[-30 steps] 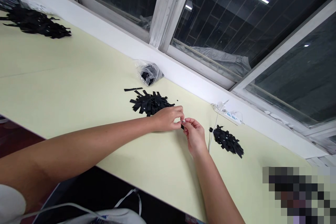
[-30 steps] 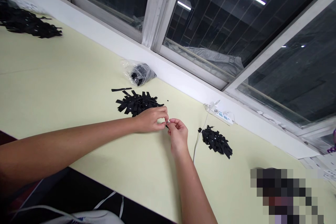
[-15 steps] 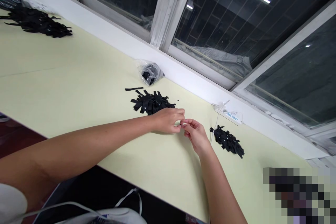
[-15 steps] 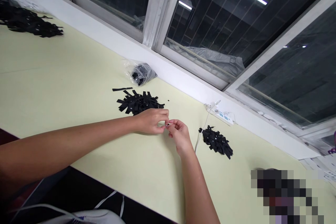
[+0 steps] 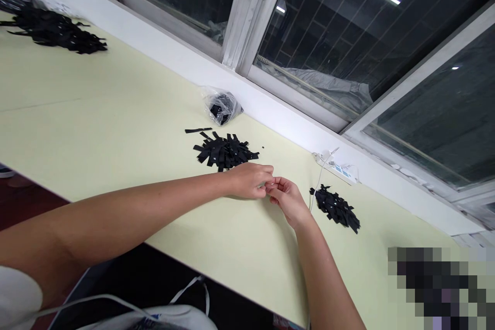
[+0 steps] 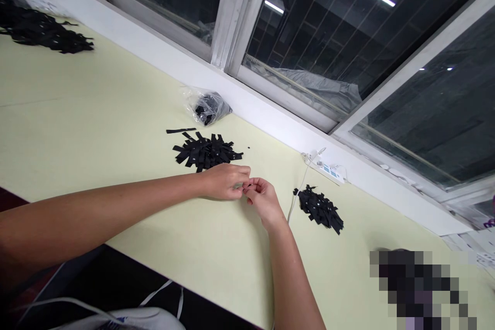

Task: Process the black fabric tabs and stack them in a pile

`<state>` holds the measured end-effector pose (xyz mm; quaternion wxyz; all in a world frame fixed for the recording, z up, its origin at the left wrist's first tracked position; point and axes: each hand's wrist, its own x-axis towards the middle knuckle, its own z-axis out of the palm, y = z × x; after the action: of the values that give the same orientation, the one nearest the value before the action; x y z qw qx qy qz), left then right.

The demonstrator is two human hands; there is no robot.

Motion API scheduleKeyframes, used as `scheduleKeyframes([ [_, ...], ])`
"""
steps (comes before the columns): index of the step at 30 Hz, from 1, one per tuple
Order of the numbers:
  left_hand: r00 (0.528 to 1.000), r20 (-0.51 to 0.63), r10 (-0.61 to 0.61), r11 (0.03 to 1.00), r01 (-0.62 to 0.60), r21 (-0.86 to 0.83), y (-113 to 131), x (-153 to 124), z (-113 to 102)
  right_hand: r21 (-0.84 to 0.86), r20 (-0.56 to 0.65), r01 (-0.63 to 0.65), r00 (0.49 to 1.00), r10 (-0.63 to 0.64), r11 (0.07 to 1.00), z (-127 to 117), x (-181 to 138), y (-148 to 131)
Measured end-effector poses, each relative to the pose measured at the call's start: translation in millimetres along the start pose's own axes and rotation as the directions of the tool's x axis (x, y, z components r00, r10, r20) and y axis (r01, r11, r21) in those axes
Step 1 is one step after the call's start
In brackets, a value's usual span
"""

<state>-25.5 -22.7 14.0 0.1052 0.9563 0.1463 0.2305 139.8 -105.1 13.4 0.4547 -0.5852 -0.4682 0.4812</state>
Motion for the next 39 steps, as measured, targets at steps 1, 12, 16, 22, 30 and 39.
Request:
scheduleKeyframes([
  [1, 1.000, 0.003, 0.000, 1.000, 0.000, 0.005, 1, 0, -1, 0.007, -0.005, -0.001, 1.000, 0.001, 1.000, 0, 0, -1],
  [12, 0.996, -0.006, 0.086, 0.996, -0.086, 0.010, 1, -2, -2, 0.139, 0.117, -0.122, 0.987, 0.106, 0.983, -10, 1, 2],
  [16, 0.998, 0.006, 0.069, 0.997, -0.069, -0.026, 4, -3, -4, 0.198, 0.167, -0.165, 0.977, 0.133, 0.966, -13, 1, 4],
  [22, 0.999, 0.026, 0.046, 0.998, -0.045, -0.045, 8, -4, -5, 0.225, 0.197, -0.203, 0.967, 0.160, 0.953, -12, 1, 4],
  [30, 0.996, 0.004, 0.089, 0.995, -0.089, -0.035, 9, -4, -3, 0.256, 0.262, -0.276, 0.942, 0.208, 0.927, -14, 2, 4],
  [39, 1.000, 0.004, 0.017, 0.984, -0.016, -0.179, 10, -3, 3, 0.291, 0.258, -0.296, 0.940, 0.223, 0.910, -15, 2, 4],
])
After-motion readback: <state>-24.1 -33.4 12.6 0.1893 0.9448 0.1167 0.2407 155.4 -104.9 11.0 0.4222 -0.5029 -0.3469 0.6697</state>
